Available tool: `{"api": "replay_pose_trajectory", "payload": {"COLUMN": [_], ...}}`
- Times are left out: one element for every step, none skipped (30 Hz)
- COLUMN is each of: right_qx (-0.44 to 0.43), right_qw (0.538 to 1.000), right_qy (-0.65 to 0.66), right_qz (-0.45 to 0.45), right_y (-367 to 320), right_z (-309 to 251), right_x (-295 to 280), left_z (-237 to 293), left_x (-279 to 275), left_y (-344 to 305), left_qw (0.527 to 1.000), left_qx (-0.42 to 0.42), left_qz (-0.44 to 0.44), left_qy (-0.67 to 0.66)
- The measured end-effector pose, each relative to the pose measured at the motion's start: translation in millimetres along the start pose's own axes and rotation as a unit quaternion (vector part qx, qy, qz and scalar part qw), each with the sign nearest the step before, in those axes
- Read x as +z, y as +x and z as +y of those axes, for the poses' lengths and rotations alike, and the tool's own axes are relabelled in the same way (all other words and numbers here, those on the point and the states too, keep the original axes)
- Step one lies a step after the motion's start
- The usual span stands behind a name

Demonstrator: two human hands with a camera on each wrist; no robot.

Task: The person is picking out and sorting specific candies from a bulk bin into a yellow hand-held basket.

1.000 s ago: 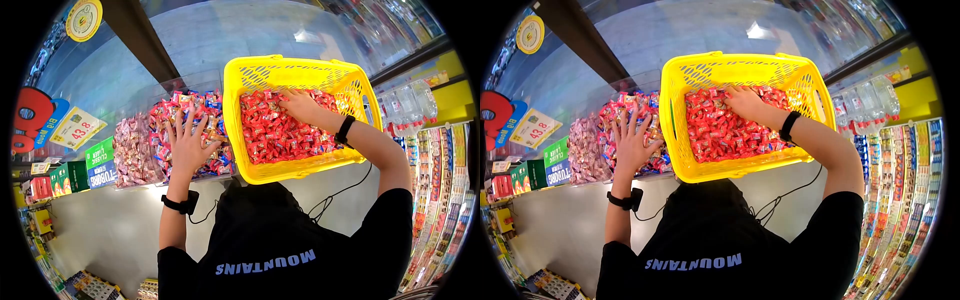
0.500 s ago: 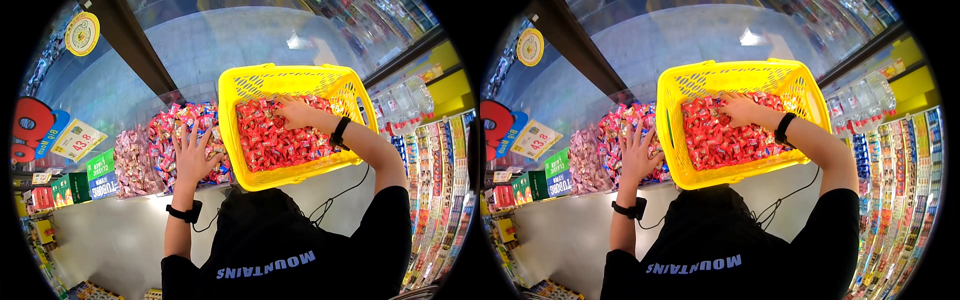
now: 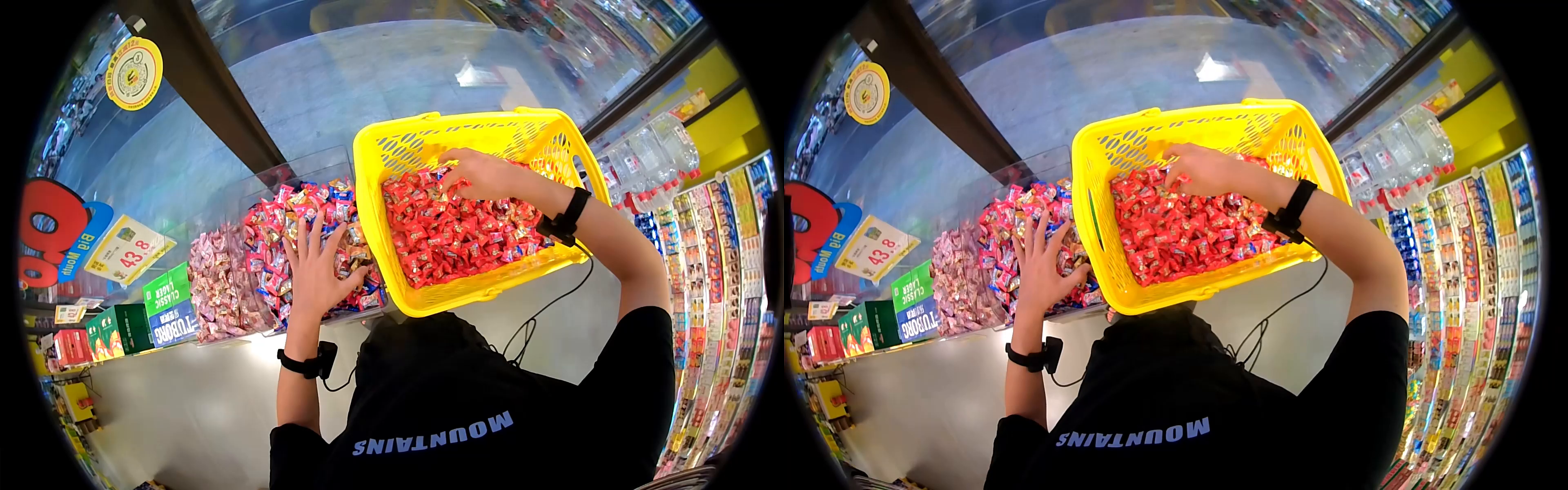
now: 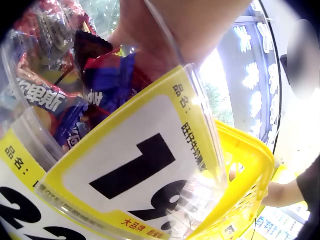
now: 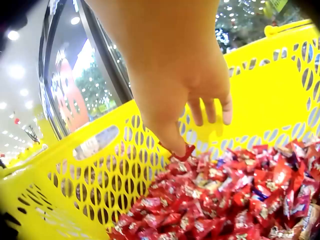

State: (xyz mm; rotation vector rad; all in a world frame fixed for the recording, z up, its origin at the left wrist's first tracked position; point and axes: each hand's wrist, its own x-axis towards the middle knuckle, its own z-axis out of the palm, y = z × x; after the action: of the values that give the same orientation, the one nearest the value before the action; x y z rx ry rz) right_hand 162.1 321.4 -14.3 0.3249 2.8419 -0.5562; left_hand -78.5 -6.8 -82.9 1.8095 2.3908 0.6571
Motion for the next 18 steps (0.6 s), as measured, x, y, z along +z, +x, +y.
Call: {"api": "replay_pose_trajectory", "payload": {"right_qx": [-0.007,-0.028,-0.035,-0.043,-0.051,-0.03,-0.003,0.025,0.054,0.055,0.039,0.043,0.044,0.04,0.036,0.034,0.043,0.054], "right_qw": [1.0,0.997,0.993,0.987,0.979,0.984,0.984,0.983,0.981,0.975,0.975,0.969,0.962,0.962,0.962,0.963,0.973,0.982], "right_qy": [0.006,-0.024,-0.066,-0.109,-0.151,-0.153,-0.167,-0.178,-0.188,-0.217,-0.213,-0.237,-0.261,-0.263,-0.264,-0.264,-0.224,-0.183], "right_qz": [-0.015,-0.067,-0.087,-0.107,-0.127,-0.086,-0.059,-0.034,-0.01,0.02,0.04,0.051,0.063,0.057,0.05,0.041,0.026,0.01], "right_y": [0,0,-3,-7,-8,-8,-6,-2,-1,1,-3,-1,3,5,7,5,5,7], "right_z": [-2,-1,-7,-17,-22,-12,-3,6,16,19,22,23,24,29,25,20,18,15], "right_x": [-2,-1,0,1,1,12,21,29,41,49,55,62,67,68,60,54,48,38], "left_z": [0,2,2,2,2,2,2,1,1,0,0,-1,0,1,0,-1,-1,2], "left_x": [0,0,0,1,1,0,-2,-3,-3,-2,-1,-2,-3,-5,-5,-3,-1,-5], "left_y": [0,0,0,0,0,-1,0,-1,-3,-4,-5,-4,-3,-4,-3,-4,-4,-3], "left_qw": [1.0,1.0,1.0,1.0,1.0,1.0,1.0,1.0,0.999,0.999,0.999,0.999,1.0,1.0,1.0,1.0,0.999,0.999], "left_qx": [0.001,0.008,0.011,0.013,0.015,0.017,0.018,0.018,0.018,0.024,0.028,0.03,0.031,0.027,0.024,0.022,0.021,0.014], "left_qz": [0.003,0.003,-0.001,-0.004,-0.007,-0.011,-0.015,-0.022,-0.03,-0.022,-0.02,-0.014,-0.008,-0.005,0.0,0.002,0.002,0.004], "left_qy": [-0.004,0.009,0.012,0.016,0.02,0.019,0.017,0.014,0.011,0.018,0.01,0.004,-0.002,-0.012,-0.016,-0.02,-0.025,-0.03]}}
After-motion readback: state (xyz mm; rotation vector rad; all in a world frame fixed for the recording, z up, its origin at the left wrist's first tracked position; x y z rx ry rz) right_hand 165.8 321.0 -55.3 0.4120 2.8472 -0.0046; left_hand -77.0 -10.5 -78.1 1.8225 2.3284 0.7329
